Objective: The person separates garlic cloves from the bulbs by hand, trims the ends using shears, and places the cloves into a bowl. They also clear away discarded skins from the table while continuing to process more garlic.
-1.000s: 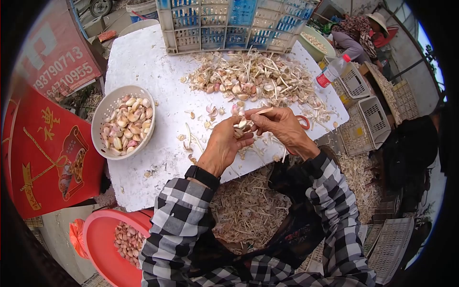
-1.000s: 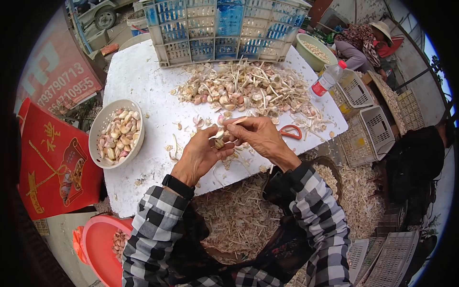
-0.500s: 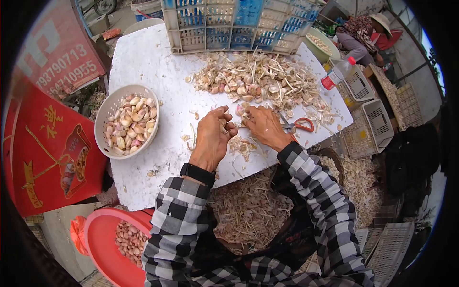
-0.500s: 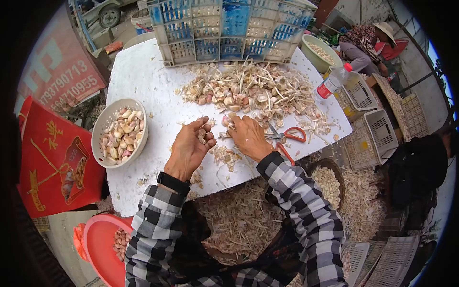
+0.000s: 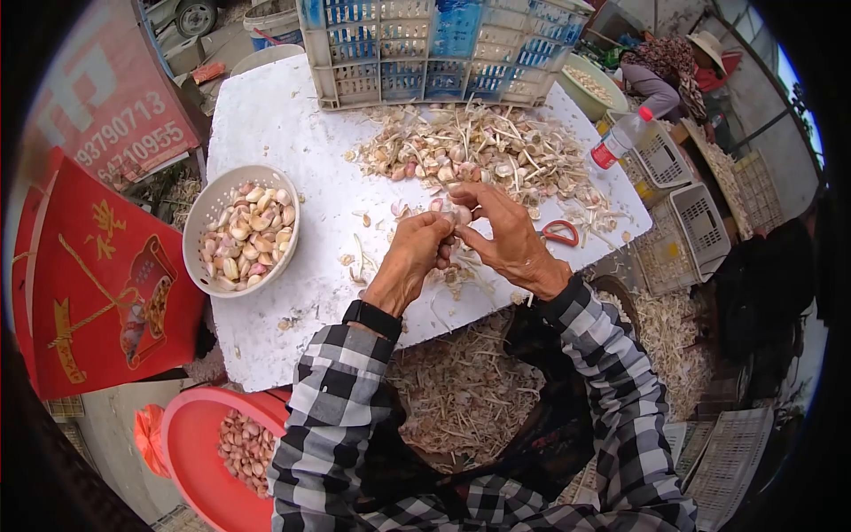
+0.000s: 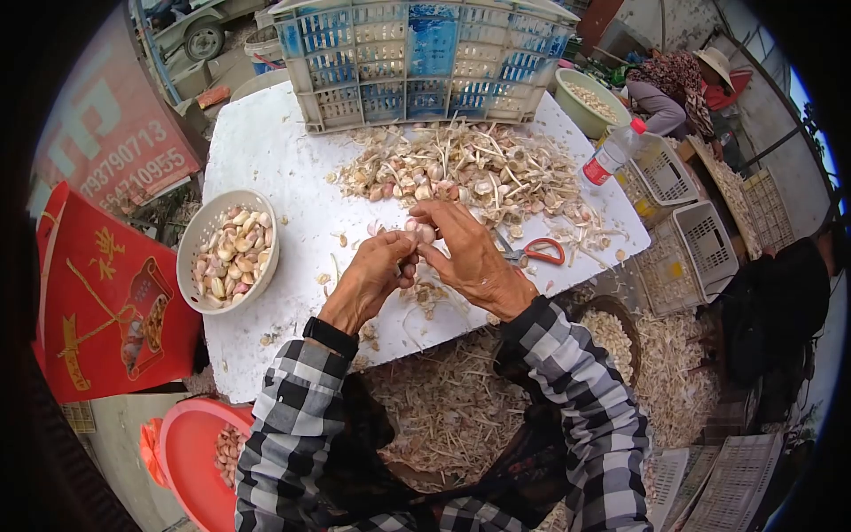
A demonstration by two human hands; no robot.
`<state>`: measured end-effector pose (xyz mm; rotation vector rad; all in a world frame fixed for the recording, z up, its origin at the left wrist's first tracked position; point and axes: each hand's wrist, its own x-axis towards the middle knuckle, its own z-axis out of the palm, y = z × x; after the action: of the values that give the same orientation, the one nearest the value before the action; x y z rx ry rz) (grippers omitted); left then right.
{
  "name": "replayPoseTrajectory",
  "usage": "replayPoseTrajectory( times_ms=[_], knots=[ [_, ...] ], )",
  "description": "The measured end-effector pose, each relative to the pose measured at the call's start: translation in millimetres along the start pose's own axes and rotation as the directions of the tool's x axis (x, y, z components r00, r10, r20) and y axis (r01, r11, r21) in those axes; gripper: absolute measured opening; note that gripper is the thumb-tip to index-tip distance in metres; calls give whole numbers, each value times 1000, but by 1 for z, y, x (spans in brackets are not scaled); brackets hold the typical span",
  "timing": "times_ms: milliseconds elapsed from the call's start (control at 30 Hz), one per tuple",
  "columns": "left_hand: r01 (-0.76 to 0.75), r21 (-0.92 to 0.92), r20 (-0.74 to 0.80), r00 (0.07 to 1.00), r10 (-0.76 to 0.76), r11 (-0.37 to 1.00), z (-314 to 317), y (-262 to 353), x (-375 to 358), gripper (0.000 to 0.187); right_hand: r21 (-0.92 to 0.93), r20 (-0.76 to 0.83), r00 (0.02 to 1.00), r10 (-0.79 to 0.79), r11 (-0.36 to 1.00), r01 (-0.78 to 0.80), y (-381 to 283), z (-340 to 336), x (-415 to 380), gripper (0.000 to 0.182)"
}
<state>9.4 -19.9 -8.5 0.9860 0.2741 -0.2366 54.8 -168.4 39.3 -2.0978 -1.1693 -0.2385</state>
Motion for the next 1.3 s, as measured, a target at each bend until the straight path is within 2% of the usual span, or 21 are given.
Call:
replayPoseTrajectory(
  times_ms=[67,200,233,300,367,400,500,567,667,733,800,867,933,967,1033,1067,1133,1167,1200,1233,1300],
  knots=[
    [10,156,-40,999,-4,988,2,1,-2,13,84,18,998,54,995,-55,2,2,-4,37],
    [4,203,-62,998,9,979,0,-3,2,14,216,124,980,158,959,-182,7,-3,-10,33],
    [-37,264,-62,997,55,964,1,-2,2,14,219,124,979,160,958,-184,8,-2,-10,33],
    [-73,326,-60,993,98,942,1,-5,3,15,479,204,911,359,775,-413,12,0,-12,28],
    [-281,462,-36,942,335,841,4,-14,7,16,456,263,867,422,738,-498,14,-5,-11,27],
    [-279,463,-32,943,330,841,6,-14,7,16,428,319,819,476,699,-573,14,-7,-11,28],
    [-194,307,-114,964,239,932,12,-10,3,21,481,264,855,446,708,-517,20,-4,-15,29],
    [-36,180,-96,994,54,983,16,-4,-4,17,502,236,872,430,714,-488,17,-3,-15,28],
    [29,130,-92,996,-17,991,16,2,-9,10,533,187,901,391,730,-428,12,-2,-16,27],
    [38,110,-44,998,-33,993,16,4,-11,9,393,75,952,297,868,-302,12,0,-16,26],
    [51,90,5,999,-51,995,17,4,-13,8,379,30,957,287,883,-277,8,4,-16,24],
    [21,-35,-27,999,-21,999,20,2,-14,8,365,-11,962,274,897,-251,6,6,-16,23],
    [25,-16,-50,998,-26,1000,21,3,-15,8,609,136,855,500,638,-471,7,10,-17,22],
    [29,3,-73,997,-28,1000,22,3,-15,8,609,138,855,499,638,-471,8,11,-17,22],
    [7,24,-83,997,-5,1000,21,2,-14,8,720,197,796,573,466,-514,8,13,-19,23],
    [-14,48,-89,996,18,999,22,0,-14,9,720,197,794,575,465,-515,8,12,-20,23],
    [-37,76,-82,996,43,996,23,-1,-14,11,859,292,718,632,157,-487,7,10,-19,25],
    [-62,105,-73,995,69,993,24,-1,-14,14,860,289,717,634,158,-486,9,9,-19,25],
    [-61,107,-68,995,69,992,25,-1,-14,14,882,315,705,635,78,-464,13,7,-20,24],
    [-78,223,-42,995,90,972,25,1,-15,18,898,342,695,633,-2,-440,18,6,-19,24],
    [-132,430,95,990,101,893,18,0,-16,27,890,363,698,617,-8,-456,31,-5,-18,23]
  ],
)
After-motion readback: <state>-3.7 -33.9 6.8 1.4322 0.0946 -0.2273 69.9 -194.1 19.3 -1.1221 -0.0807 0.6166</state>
